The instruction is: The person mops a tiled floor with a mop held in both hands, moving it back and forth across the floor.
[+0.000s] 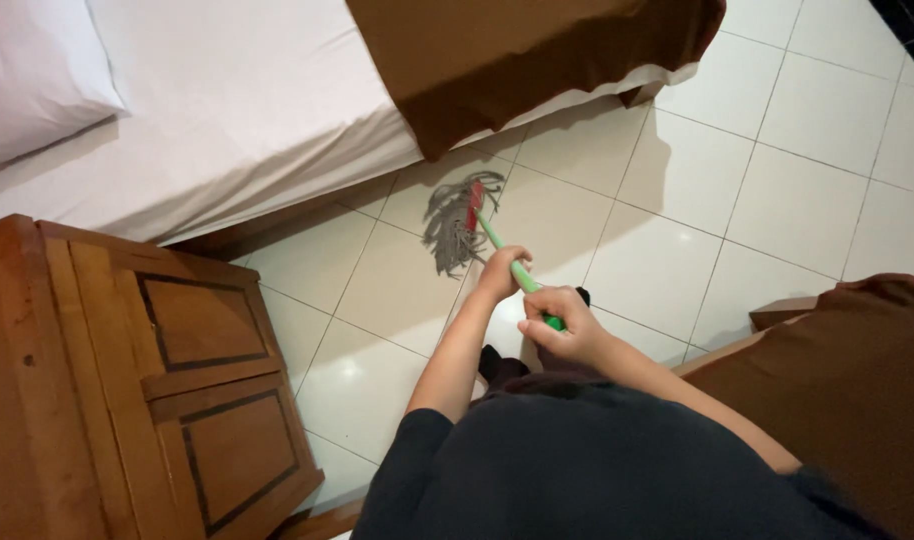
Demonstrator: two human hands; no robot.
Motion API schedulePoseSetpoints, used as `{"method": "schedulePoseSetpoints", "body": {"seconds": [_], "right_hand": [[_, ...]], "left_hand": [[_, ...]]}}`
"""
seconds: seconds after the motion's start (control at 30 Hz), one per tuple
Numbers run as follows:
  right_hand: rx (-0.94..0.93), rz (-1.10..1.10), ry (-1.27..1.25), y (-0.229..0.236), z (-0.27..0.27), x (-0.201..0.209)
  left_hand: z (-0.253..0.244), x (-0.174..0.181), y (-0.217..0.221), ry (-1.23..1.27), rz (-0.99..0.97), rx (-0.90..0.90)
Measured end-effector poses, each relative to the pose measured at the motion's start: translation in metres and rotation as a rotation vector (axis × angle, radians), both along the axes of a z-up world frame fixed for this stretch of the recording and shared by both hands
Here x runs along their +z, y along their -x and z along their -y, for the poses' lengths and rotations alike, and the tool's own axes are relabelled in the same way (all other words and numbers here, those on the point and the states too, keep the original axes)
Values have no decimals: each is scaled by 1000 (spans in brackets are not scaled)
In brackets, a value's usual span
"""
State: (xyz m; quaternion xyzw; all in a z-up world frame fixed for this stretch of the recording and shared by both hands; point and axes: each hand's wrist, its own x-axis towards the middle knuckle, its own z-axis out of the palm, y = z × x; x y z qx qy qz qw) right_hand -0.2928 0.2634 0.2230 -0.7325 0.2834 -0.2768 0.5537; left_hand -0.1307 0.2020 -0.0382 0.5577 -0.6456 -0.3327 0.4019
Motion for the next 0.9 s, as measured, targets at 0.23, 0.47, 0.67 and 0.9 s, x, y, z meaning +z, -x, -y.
{"method": "schedulePoseSetpoints", "body": {"seconds": [0.23, 0.47, 0.67, 0.9], "right_hand": [[235, 95, -156, 1, 14, 16], [297, 261, -659, 4, 40, -20], [162, 355, -756, 60, 60, -117], [-258, 242, -564, 173, 116, -98]], "left_hand": [[-51, 41, -14, -50, 96, 151], [-113, 28, -31, -185, 267, 279], [-112, -31, -17, -395, 391, 165], [4, -48, 74, -383, 683, -383]]}}
